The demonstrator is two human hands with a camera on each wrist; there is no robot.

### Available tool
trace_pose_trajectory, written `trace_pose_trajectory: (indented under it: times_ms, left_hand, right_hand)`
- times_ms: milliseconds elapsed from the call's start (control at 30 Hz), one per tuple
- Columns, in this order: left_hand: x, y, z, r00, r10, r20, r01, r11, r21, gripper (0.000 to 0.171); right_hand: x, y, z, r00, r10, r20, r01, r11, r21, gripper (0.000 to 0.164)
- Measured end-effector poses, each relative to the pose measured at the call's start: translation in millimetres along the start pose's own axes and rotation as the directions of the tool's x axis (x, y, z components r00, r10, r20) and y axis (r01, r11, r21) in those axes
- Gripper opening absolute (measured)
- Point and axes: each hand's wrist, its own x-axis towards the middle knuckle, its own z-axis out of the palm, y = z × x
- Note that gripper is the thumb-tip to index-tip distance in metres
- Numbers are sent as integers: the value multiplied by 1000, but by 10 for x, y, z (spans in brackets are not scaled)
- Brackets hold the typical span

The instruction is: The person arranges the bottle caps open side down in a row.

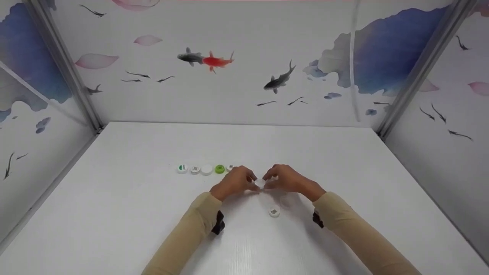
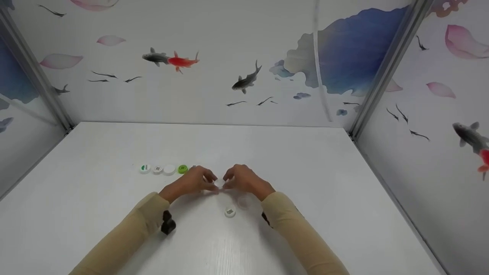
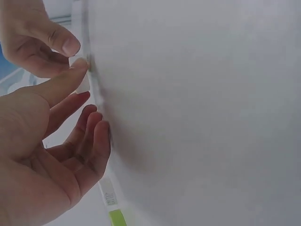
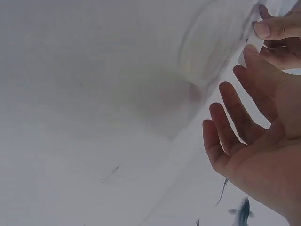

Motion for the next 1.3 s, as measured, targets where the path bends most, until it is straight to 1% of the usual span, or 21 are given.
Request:
trace_pose_trajectory:
  times_ms: [67,133,200,300,400,500,600,667,733,833,1000,1167,1300]
  left_hand:
    - [-15,5,-77,1000,11,9,-10,1000,-24,36]
    - [-39,30,-181,1000,20,11,-19,997,-70,37]
    - [-64,66,-298,999,47,-4,-47,992,-118,38]
    - [-128,136,-472,993,111,-39,-117,974,-194,37]
    - [-229,201,-609,978,196,-75,-207,953,-222,34]
    - [-341,241,-679,951,284,-124,-305,928,-213,29]
    - [-449,252,-669,922,342,-183,-378,899,-221,28]
    - [-506,250,-629,911,352,-213,-401,879,-259,29]
    - [-554,249,-580,908,352,-225,-409,862,-301,29]
    - [-588,262,-526,904,355,-238,-420,839,-346,29]
    - [-636,296,-517,890,368,-267,-449,808,-382,28]
    - [-642,269,-501,894,357,-273,-443,800,-405,29]
    - [-619,253,-482,888,358,-290,-452,798,-398,30]
  right_hand:
    - [-20,-20,-58,1000,-1,-7,1,999,32,26]
    - [-36,-62,-129,999,-4,-33,6,998,62,28]
    - [-52,-127,-208,997,-9,-76,17,995,94,29]
    - [-100,-247,-322,988,-28,-152,49,990,132,28]
    - [-179,-384,-407,972,-57,-228,98,981,170,26]
    - [-277,-516,-447,950,-91,-297,152,970,189,25]
    - [-376,-625,-456,934,-109,-339,188,960,209,25]
    - [-435,-673,-451,931,-105,-349,192,956,224,25]
    - [-482,-703,-443,931,-99,-352,192,951,242,25]
    - [-525,-722,-432,928,-88,-363,195,943,270,24]
    - [-559,-754,-428,917,-86,-389,208,936,284,24]
    - [-551,-767,-404,921,-76,-383,200,934,295,25]
    - [-536,-738,-397,925,-68,-374,192,933,303,26]
